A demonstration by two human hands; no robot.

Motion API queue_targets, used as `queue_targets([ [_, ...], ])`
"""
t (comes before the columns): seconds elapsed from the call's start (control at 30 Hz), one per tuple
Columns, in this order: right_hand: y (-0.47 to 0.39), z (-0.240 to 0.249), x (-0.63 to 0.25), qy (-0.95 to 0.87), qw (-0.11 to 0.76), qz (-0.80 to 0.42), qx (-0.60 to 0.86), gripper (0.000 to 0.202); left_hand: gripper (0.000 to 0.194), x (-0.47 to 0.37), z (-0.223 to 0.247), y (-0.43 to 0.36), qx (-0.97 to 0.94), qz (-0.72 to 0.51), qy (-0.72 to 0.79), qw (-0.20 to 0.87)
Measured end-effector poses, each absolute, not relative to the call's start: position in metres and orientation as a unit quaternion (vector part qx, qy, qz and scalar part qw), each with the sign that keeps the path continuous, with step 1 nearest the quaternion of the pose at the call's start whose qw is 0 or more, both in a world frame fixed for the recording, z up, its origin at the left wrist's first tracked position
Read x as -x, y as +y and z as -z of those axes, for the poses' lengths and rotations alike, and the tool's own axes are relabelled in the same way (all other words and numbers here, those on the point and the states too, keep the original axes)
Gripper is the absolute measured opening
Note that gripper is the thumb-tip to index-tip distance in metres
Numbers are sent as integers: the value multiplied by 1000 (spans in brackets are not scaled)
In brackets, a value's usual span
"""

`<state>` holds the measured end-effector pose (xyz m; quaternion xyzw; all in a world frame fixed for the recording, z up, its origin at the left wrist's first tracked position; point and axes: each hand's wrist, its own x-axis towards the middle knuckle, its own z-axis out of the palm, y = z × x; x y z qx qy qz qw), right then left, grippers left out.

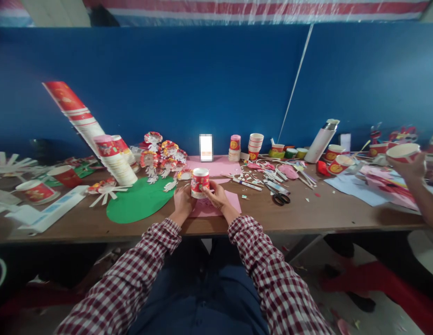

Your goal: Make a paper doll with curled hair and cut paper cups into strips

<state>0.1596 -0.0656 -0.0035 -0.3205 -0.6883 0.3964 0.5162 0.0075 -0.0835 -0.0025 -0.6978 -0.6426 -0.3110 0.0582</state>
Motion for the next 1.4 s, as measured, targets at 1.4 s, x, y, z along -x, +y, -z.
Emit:
queue_targets([
  [1.4,-66,1,-160,-693,510,-378,341,39,17,-7,2,-84,719,291,-629,58],
])
